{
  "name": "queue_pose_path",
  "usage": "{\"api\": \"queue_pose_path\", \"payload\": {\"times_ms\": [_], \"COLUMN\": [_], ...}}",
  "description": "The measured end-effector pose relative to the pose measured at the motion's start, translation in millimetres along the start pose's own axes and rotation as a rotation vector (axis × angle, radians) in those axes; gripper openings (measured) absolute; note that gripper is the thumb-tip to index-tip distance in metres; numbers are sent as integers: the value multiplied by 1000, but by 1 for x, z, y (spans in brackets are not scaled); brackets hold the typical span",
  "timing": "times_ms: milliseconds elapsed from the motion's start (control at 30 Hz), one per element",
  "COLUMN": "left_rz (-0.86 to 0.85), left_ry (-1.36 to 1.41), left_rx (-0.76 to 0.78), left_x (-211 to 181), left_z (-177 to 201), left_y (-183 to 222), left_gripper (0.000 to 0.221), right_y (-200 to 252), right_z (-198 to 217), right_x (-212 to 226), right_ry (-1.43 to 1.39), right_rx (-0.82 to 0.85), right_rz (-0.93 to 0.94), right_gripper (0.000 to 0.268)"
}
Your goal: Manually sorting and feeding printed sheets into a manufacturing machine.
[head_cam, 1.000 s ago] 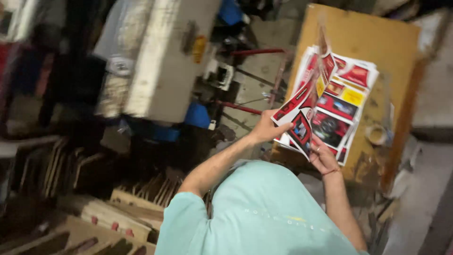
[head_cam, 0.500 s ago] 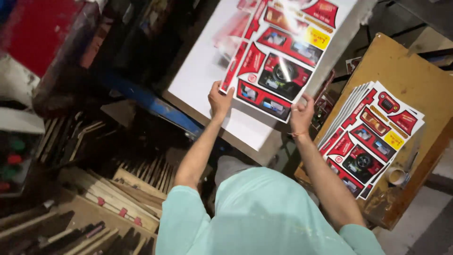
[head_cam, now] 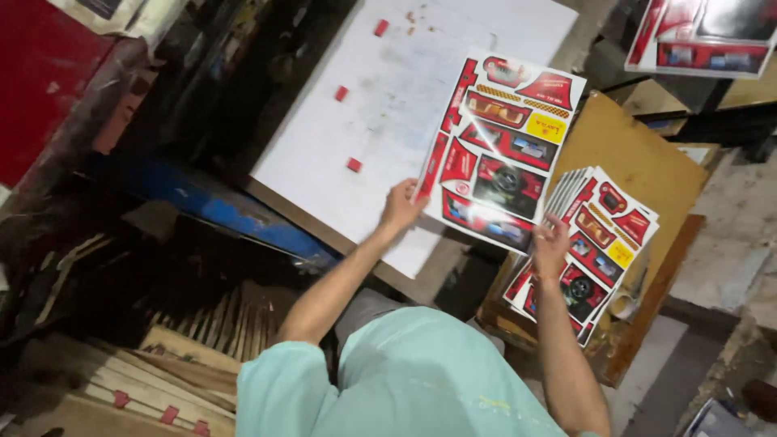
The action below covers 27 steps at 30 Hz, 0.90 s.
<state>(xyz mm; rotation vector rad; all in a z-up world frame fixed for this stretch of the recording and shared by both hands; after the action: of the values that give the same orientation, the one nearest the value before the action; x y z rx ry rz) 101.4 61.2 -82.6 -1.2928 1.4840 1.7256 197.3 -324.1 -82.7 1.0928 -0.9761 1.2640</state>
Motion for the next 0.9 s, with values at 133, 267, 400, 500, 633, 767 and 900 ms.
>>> {"api": "queue_pose_path", "payload": {"times_ms": [133, 267, 400, 500, 633, 767, 900], "left_rz": [-251, -164, -314, -237, 17, 166, 225], "left_ry": [-155, 12, -191, -251, -441, -367, 94], "left_rx": [87, 354, 356, 396, 337, 198, 275], "left_x": [5, 51, 156, 227, 234, 226, 158], "left_z": [-53, -117, -176, -213, -235, -238, -251], "left_y": [56, 78, 41, 17, 29, 58, 124], "left_gripper": [30, 38, 50, 52, 38, 28, 29], "right_y": [31, 68, 104, 128, 153, 162, 181], "right_z": [66, 136, 195, 247, 260, 250, 243], "right_x": [28, 3, -68, -193, -248, -286, -301], "right_ry": [-17, 25, -53, 59, -60, -330, -393], "right_rx": [-137, -254, -393, -512, -535, -345, -99], "right_rz": [-21, 172, 229, 43, -2, -411, -437], "right_gripper": [27, 16, 15, 25, 39, 45, 50]}}
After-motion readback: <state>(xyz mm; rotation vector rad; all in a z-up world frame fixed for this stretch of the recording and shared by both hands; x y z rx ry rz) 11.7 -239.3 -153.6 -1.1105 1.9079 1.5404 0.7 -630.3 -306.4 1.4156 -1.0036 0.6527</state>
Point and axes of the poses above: each hand's wrist, its own y-axis away from the middle knuckle, its own z-axis out of the back of the hand, x = y × z, the point moved 3 cm from there along -y, towards the middle knuckle, and after that the axes turned 8 degrees about -y, right-handed, at the moved point
